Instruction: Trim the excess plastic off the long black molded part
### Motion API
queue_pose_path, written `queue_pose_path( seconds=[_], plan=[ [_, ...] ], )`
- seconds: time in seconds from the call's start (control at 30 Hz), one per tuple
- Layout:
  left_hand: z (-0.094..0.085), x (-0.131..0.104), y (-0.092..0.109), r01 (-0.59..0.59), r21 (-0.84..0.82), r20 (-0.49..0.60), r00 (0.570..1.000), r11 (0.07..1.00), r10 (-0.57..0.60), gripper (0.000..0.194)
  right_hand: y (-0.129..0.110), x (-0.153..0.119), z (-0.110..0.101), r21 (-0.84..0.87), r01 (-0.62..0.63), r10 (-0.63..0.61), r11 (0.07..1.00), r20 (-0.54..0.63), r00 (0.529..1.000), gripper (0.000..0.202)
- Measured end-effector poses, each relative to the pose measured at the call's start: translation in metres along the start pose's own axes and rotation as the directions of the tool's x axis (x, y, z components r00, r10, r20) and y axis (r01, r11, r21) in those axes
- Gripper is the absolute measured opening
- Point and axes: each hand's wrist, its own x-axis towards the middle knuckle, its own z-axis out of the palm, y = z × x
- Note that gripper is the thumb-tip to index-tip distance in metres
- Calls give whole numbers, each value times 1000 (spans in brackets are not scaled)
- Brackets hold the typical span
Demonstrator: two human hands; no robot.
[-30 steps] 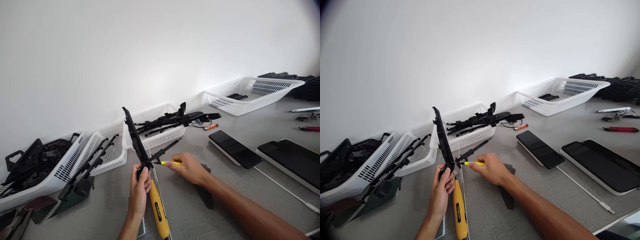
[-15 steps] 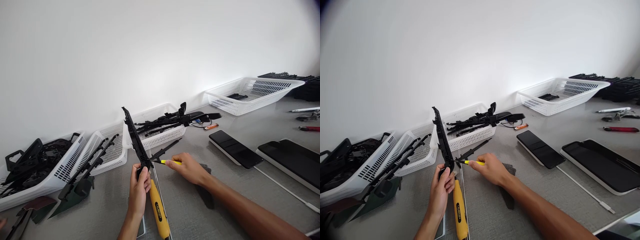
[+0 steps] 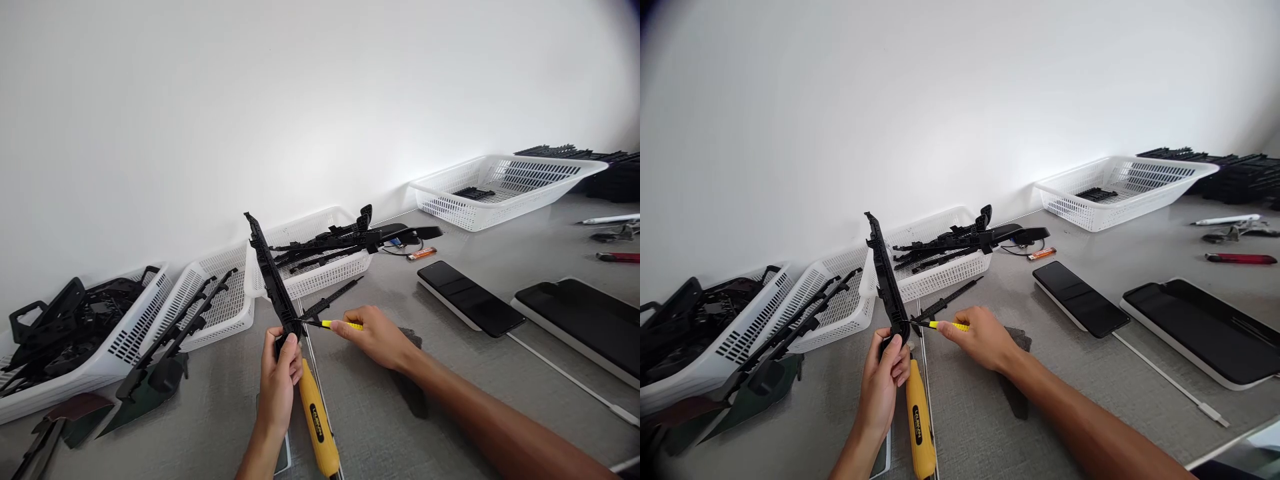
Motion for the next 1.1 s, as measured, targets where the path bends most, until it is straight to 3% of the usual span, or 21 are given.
queue_pose_path(
  seconds=[1.1],
  plan=[
    [-5,0,0,-18,-15,33,999,1000,19,49,4,0,-4,-13,40,-40,999,18,999,64]
  ],
)
